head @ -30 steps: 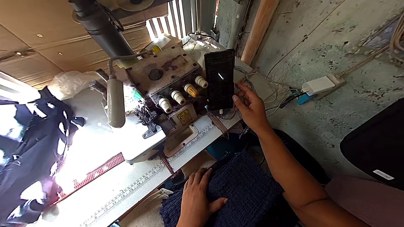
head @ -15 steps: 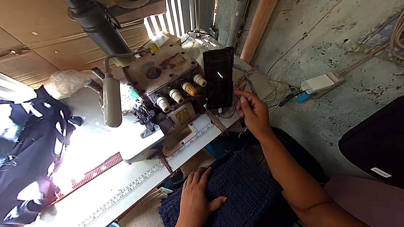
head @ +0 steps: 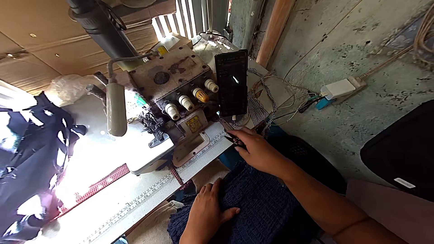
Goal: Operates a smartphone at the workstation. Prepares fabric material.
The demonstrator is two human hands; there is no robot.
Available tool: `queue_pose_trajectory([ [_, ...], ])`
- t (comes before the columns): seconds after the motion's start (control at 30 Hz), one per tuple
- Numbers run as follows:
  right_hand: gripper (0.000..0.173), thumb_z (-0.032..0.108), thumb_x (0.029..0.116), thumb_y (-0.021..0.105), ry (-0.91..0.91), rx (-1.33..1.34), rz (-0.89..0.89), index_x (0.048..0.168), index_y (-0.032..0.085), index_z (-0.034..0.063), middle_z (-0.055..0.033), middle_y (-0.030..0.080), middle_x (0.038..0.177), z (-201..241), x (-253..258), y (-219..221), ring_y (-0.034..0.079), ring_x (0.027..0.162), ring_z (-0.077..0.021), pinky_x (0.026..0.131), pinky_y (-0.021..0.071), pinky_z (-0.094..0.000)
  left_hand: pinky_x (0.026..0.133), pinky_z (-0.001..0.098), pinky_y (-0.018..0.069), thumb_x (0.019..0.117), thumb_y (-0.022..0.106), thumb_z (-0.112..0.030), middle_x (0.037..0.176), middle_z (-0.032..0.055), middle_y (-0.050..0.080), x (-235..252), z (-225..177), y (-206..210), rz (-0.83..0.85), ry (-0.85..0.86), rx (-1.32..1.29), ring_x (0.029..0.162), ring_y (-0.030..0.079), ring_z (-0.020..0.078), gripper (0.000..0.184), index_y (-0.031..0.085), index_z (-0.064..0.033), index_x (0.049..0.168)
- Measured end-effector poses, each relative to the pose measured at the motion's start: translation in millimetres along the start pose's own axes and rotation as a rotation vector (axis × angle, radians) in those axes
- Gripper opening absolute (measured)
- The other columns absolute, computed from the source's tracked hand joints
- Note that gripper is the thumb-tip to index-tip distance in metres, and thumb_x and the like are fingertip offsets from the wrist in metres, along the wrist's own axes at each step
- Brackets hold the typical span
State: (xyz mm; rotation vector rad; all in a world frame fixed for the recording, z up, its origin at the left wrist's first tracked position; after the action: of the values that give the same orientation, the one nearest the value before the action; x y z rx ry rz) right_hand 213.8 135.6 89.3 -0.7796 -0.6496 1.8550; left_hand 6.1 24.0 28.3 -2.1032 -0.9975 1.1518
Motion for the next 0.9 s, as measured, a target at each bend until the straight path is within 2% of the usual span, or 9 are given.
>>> queue_pose_trajectory([
  [0.07,0.053,0.014,0.1046,0.055,0.017,-0.088,0.071,0.155,0.043,0.0030,-0.0184,0.057,0.138,15.1,10.2,4.9,0.063,0.116,-0.0253,0.103,0.0506,-0.0372,0.106,0.0486,0.0483,0.0789,0.070,-0.073,0.131,0.0174,0.064,2.6,-10.4,-7.4,0.140,-0.069,0.048,0.125,0.060,0.0340,0.100,0.050,-0.0062,0.150],
  [0.17,0.054,0.021,0.1075,0.051,0.044,-0.202,0.108,0.155,0.039,-0.0022,-0.0210,0.054,0.146,27.3,27.2,13.1,0.060,0.127,-0.0287,0.108,0.0475,-0.0397,0.104,0.0486,0.0489,0.0792,0.067,-0.076,0.126,0.0189,0.065,-3.2,-22.5,-9.3,0.186,-0.065,0.112,0.121,0.061,0.0352,0.096,0.057,-0.0027,0.141],
  [0.2,0.053,0.024,0.1078,0.050,0.054,-0.264,0.095,0.153,0.041,-0.0024,-0.0207,0.057,0.142,28.9,32.2,15.4,0.061,0.125,-0.0299,0.106,0.0492,-0.0420,0.103,0.0484,0.0494,0.0785,0.067,-0.077,0.125,0.0184,0.066,-5.7,-23.2,-7.3,0.173,-0.057,0.113,0.119,0.062,0.0351,0.096,0.058,-0.0030,0.140],
  [0.27,0.048,0.029,0.1062,0.053,0.059,-0.394,0.024,0.145,0.053,-0.0002,-0.0187,0.068,0.120,30.3,40.9,19.5,0.069,0.107,-0.0331,0.089,0.0562,-0.0487,0.104,0.0479,0.0488,0.0771,0.065,-0.080,0.127,0.0159,0.066,-7.7,-16.9,-0.6,0.147,-0.052,0.084,0.121,0.061,0.0337,0.100,0.056,-0.0057,0.143],
  [0.33,0.046,0.034,0.1051,0.053,0.059,-0.474,-0.049,0.139,0.059,0.0025,-0.0159,0.072,0.104,30.7,47.3,22.7,0.071,0.093,-0.0337,0.076,0.0569,-0.0503,0.104,0.0490,0.0489,0.0741,0.062,-0.085,0.127,0.0139,0.067,-7.6,-4.9,6.5,0.104,-0.029,0.010,0.120,0.062,0.0322,0.105,0.056,-0.0071,0.144],
  [0.5,0.055,0.045,0.1062,0.049,0.057,-0.547,-0.102,0.145,0.055,0.0062,-0.0140,0.073,0.096,30.2,56.1,27.2,0.072,0.085,-0.0333,0.069,0.0561,-0.0491,0.102,0.0513,0.0500,0.0740,0.064,-0.084,0.121,0.0113,0.072,-6.1,2.1,7.1,0.106,-0.007,-0.039,0.115,0.067,0.0295,0.104,0.054,-0.0089,0.145],
  [0.63,0.065,0.054,0.1031,0.053,0.001,-0.467,-0.102,0.149,0.051,0.0086,-0.0136,0.073,0.095,22.6,50.6,19.8,0.071,0.086,-0.0340,0.073,0.0567,-0.0516,0.103,0.0514,0.0493,0.0777,0.067,-0.077,0.117,0.0105,0.073,0.2,2.7,2.1,0.162,0.001,-0.032,0.114,0.068,0.0284,0.094,0.054,-0.0112,0.143],
  [0.73,0.064,0.052,0.1029,0.054,-0.159,-0.336,-0.114,0.151,0.051,0.0104,-0.0109,0.071,0.088,7.8,28.2,10.1,0.069,0.076,-0.0295,0.070,0.0566,-0.0509,0.102,0.0528,0.0489,0.0815,0.065,-0.074,0.116,0.0114,0.072,1.7,2.5,-1.2,0.233,0.001,-0.024,0.113,0.067,0.0305,0.088,0.054,-0.0118,0.142],
  [0.9,0.057,0.048,0.1026,0.058,-0.305,-0.015,0.140,0.149,0.056,0.0147,-0.0057,0.070,0.094,-18.8,-28.7,-13.8,0.065,0.076,-0.0153,0.073,0.0569,-0.0358,0.086,0.0570,0.0538,0.0839,0.062,-0.071,0.104,0.0099,0.075,-5.4,4.2,-1.2,0.197,0.042,-0.051,0.099,0.072,0.0306,0.074,0.061,-0.0170,0.135],
])
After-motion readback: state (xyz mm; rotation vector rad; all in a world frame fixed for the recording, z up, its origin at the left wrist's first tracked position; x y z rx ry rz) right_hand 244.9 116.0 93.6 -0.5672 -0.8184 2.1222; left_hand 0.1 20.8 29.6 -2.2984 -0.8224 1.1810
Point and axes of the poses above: each hand's wrist, its own x-axis towards the middle knuckle, its own y-axis out of the palm, z = x × y, the point moved 1 cm from there along x, towards the middle knuckle
